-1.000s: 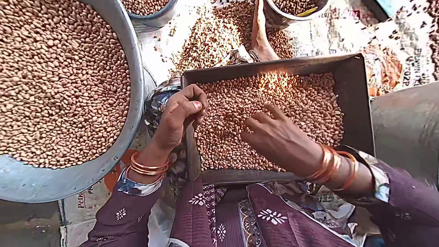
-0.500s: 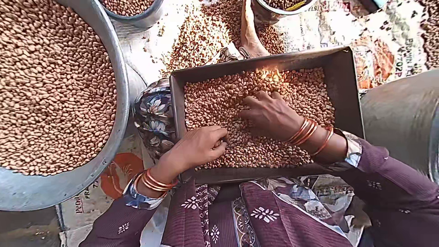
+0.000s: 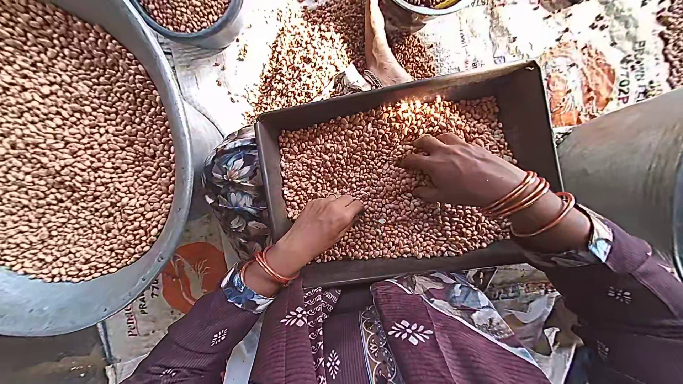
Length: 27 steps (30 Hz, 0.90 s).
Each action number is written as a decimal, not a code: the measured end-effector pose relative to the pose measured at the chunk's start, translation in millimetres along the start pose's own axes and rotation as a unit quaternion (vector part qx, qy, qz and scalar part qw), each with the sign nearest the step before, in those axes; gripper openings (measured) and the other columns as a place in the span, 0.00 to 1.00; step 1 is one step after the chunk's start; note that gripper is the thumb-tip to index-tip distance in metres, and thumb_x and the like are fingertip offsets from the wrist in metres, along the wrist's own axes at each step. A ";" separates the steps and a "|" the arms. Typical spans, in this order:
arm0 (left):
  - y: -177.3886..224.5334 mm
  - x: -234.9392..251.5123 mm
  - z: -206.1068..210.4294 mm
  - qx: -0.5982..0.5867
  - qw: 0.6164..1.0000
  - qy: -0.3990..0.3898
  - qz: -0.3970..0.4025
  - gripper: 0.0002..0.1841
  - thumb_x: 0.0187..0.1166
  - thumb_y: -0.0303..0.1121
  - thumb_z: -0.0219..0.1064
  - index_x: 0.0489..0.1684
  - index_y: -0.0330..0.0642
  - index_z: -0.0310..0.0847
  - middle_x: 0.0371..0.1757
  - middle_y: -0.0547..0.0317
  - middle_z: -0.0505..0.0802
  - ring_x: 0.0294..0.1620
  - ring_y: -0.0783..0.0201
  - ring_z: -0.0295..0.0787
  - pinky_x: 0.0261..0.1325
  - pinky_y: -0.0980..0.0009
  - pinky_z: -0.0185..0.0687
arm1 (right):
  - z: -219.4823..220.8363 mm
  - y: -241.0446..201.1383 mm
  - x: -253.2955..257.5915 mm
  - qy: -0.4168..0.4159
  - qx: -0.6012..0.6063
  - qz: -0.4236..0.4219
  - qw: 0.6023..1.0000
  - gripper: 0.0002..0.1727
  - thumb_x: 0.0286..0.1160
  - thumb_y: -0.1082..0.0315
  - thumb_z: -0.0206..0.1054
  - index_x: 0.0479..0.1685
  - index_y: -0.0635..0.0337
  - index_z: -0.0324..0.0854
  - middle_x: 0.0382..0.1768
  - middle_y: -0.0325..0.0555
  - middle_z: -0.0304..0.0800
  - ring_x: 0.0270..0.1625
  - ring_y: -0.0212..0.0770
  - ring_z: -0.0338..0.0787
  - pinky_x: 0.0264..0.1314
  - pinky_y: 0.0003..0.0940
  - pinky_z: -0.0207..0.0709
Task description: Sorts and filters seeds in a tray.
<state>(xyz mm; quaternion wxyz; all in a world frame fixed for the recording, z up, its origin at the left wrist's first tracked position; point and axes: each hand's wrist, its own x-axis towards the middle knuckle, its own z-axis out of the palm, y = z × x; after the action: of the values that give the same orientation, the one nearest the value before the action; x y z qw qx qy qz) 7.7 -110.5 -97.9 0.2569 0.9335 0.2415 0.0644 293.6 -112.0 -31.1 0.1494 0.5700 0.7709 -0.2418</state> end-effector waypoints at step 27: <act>-1.9 16.6 -78.2 -0.441 0.869 0.163 -0.153 0.09 0.89 0.39 0.59 0.36 0.51 0.76 0.15 0.70 0.68 0.07 0.76 0.51 0.10 0.84 0.45 | 46.9 -153.3 15.9 -0.052 0.042 -0.258 0.964 0.22 0.84 0.79 0.54 0.71 0.55 0.81 0.70 0.64 0.77 0.71 0.69 0.77 0.57 0.63 0.75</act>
<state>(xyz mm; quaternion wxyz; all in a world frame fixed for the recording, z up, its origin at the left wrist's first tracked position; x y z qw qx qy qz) 2.3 -65.9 -31.7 0.6060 0.6504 0.3664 0.2749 140.8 -160.4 -47.5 0.0979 0.3441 0.8722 -0.3335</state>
